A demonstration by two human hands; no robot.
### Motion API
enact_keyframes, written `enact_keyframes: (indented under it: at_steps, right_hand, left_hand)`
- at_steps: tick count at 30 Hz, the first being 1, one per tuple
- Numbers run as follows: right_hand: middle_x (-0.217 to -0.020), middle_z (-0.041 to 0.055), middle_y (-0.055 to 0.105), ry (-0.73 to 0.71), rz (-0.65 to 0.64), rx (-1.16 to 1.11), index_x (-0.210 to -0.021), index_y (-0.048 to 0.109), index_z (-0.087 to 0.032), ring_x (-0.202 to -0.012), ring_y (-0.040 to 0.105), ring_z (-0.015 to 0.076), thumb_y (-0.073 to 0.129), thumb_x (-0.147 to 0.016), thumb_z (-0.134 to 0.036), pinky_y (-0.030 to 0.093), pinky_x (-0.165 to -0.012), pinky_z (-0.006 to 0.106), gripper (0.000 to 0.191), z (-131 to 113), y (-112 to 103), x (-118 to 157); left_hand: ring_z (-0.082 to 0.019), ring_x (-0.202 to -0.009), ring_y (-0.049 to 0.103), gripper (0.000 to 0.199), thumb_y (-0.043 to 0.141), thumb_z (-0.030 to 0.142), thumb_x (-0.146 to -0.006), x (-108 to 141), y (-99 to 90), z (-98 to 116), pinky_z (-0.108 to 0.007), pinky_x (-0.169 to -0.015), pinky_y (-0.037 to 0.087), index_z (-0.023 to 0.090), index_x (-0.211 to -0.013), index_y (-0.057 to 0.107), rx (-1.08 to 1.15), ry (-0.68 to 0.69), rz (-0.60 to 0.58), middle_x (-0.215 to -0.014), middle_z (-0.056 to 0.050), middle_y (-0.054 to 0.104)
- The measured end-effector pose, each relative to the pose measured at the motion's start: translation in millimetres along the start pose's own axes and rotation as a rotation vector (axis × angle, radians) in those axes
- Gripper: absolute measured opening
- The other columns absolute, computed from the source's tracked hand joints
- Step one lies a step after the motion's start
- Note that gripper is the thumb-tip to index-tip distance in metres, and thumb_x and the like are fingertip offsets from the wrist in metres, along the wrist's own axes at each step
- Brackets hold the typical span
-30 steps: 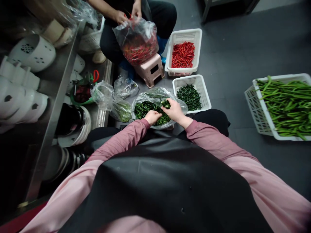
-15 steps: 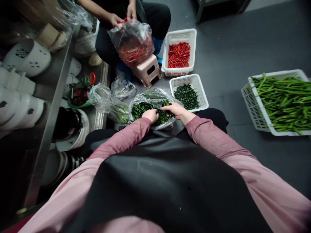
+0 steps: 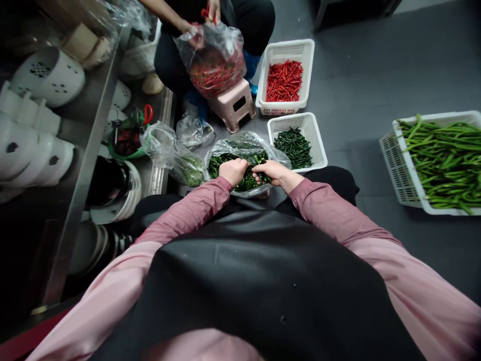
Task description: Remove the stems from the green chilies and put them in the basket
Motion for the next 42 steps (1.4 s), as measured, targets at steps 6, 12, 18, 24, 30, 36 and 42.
enact_keyframes:
  at_steps: [6, 12, 18, 24, 30, 36, 42]
  right_hand:
    - [-0.049, -0.0007, 0.056, -0.083, 0.137, 0.023, -0.068, 0.053, -0.015, -0.045, 0.052, 0.0098, 0.064, -0.068, -0.009, 0.037, -0.038, 0.018, 0.013, -13, -21, 2]
    - [-0.047, -0.0008, 0.054, -0.037, 0.083, 0.091, -0.066, 0.053, -0.015, -0.045, 0.052, 0.0119, 0.066, -0.065, -0.011, 0.036, -0.040, 0.020, 0.014, -13, -23, -1]
    - [-0.055, -0.0029, 0.058, -0.139, 0.162, 0.374, -0.065, 0.058, -0.015, -0.050, 0.050, 0.0089, 0.068, -0.058, -0.007, 0.040, -0.047, 0.020, 0.014, -2, -18, -8]
    - [-0.059, -0.0035, 0.061, -0.202, 0.074, 0.506, -0.075, 0.060, -0.014, -0.056, 0.055, 0.0096, 0.071, -0.057, -0.012, 0.044, -0.056, 0.020, 0.022, 5, -1, -7]
    - [-0.063, -0.0020, 0.064, -0.257, -0.026, 0.372, -0.078, 0.058, -0.015, -0.054, 0.057, 0.0095, 0.069, -0.059, -0.011, 0.046, -0.054, 0.020, 0.022, -8, -8, -3]
    - [-0.058, -0.0025, 0.061, -0.201, 0.248, 0.169, -0.073, 0.053, -0.017, -0.051, 0.057, 0.0111, 0.070, -0.056, -0.007, 0.047, -0.051, 0.022, 0.026, -8, -35, -12]
    - [-0.053, -0.0015, 0.060, -0.072, 0.233, 0.158, -0.068, 0.054, -0.015, -0.046, 0.054, 0.0102, 0.069, -0.061, -0.010, 0.042, -0.044, 0.020, 0.017, 9, -26, -18]
  left_hand:
    - [-0.019, -0.094, 0.061, 0.039, 0.039, 0.021, -0.092, 13, 51.4, 4, -0.029, -0.074, 0.047, 0.027, -0.128, 0.053, -0.295, 0.209, -0.377, -0.120, -0.010, 0.051]
    - [-0.024, -0.096, 0.063, 0.038, 0.031, 0.013, -0.092, 8, 59.9, 9, -0.033, -0.077, 0.048, 0.011, -0.111, 0.064, -0.440, 0.309, -0.544, -0.110, -0.017, 0.059]
    - [-0.027, -0.094, 0.066, 0.033, 0.039, 0.020, -0.090, 16, 6.5, 8, -0.036, -0.078, 0.049, 0.012, -0.098, 0.071, -0.411, 0.185, -0.415, -0.094, -0.017, 0.068]
    - [-0.021, -0.073, 0.066, 0.033, 0.055, 0.039, -0.084, 14, -5.4, -1, -0.029, -0.070, 0.050, 0.012, -0.081, 0.073, -0.010, -0.074, -0.418, -0.074, -0.013, 0.068]
    - [-0.009, -0.045, 0.052, 0.052, 0.042, 0.056, -0.089, 22, -3.1, -10, -0.023, -0.054, 0.048, 0.011, -0.096, 0.068, 0.803, -0.087, -0.633, -0.062, -0.004, 0.063]
    - [-0.015, -0.058, 0.061, 0.053, 0.040, 0.054, -0.089, -9, 26.4, -30, -0.022, -0.055, 0.045, 0.010, -0.091, 0.070, 0.328, -0.407, -0.380, -0.070, -0.010, 0.069]
    - [-0.011, -0.047, 0.057, 0.046, 0.032, 0.037, -0.093, 1, 51.0, -7, -0.022, -0.048, 0.042, 0.009, -0.096, 0.069, 0.541, -0.492, -0.409, -0.075, -0.009, 0.070]
Point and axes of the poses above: each hand's wrist, its own x-axis away from the middle knuckle, its own y-axis out of the palm, z = x × y, the point moved 5 cm from there along -x, towards the middle knuckle
